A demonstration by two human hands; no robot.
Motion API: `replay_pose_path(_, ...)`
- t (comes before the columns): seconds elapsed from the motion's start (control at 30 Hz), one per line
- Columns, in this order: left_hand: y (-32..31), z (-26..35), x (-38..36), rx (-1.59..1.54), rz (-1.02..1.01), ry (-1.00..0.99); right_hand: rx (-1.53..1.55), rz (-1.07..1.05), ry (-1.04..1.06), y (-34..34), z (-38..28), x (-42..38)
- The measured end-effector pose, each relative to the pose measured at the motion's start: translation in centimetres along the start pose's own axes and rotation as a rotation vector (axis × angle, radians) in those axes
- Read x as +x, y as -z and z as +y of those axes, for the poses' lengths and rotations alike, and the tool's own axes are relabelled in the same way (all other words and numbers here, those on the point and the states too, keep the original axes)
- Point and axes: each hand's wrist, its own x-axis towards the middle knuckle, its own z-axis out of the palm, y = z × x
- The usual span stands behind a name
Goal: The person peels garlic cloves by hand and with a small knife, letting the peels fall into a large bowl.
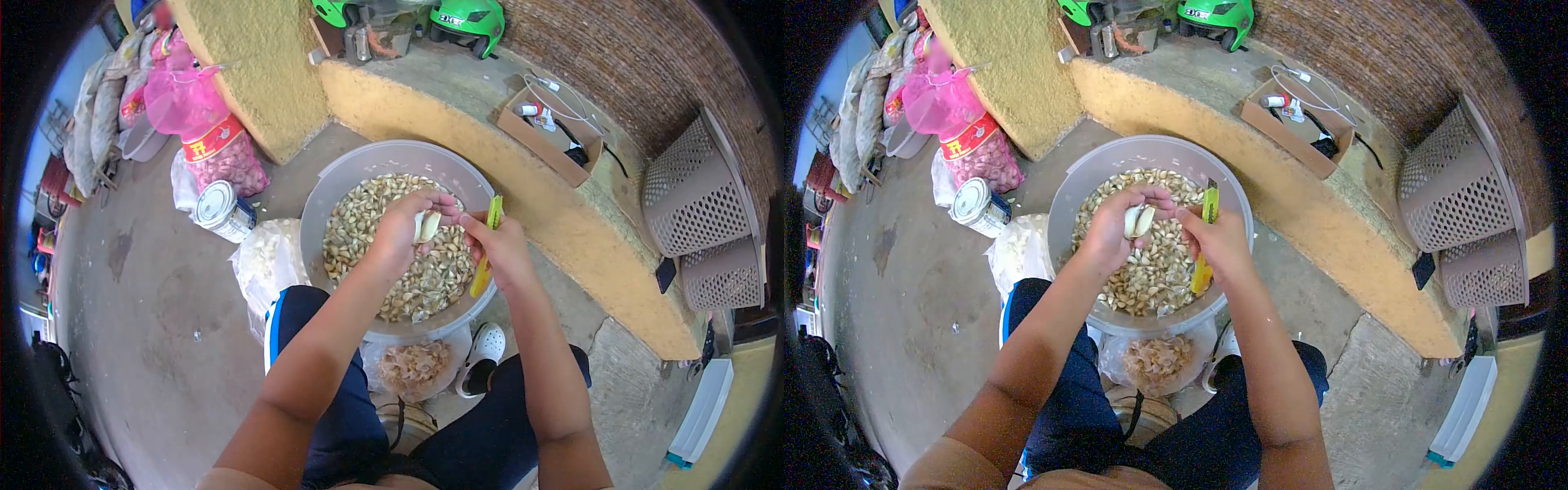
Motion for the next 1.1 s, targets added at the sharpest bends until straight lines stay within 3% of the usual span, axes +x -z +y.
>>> replay_pose_path(0.23, 0.1, -0.4, 0.6, -0.052, 0.059, -0.031, -0.072, 0.089, 0.000, -0.3, 0.1, 0.3)
replay_pose_path(0.33, 0.5, -0.5, 1.2, -0.082, 0.096, -0.021, -0.320, 0.145, 0.182, -0.9, -0.1, 0.0)
replay_pose_path(0.43, 0.3, -0.5, 1.1, 0.061, 0.079, -0.013, -0.169, -0.010, 0.092, -1.6, 0.2, -0.5)
replay_pose_path(0.57, -1.1, -0.9, 0.5, 0.255, 0.096, -0.008, -0.009, -0.025, 0.024, -1.8, 0.5, -0.3)
replay_pose_path(0.63, -1.3, -1.0, 0.4, 0.175, 0.085, 0.003, 0.014, -0.008, 0.011, -1.7, 0.7, 0.0)
replay_pose_path(0.87, 0.1, -0.8, 1.1, 0.003, 0.126, 0.092, 0.178, 0.146, 0.192, -1.4, 0.5, 0.2)
replay_pose_path(1.1, -0.5, -0.6, 0.5, 0.250, -0.010, -0.096, -0.025, 0.226, 0.336, -1.3, 0.0, -0.1)
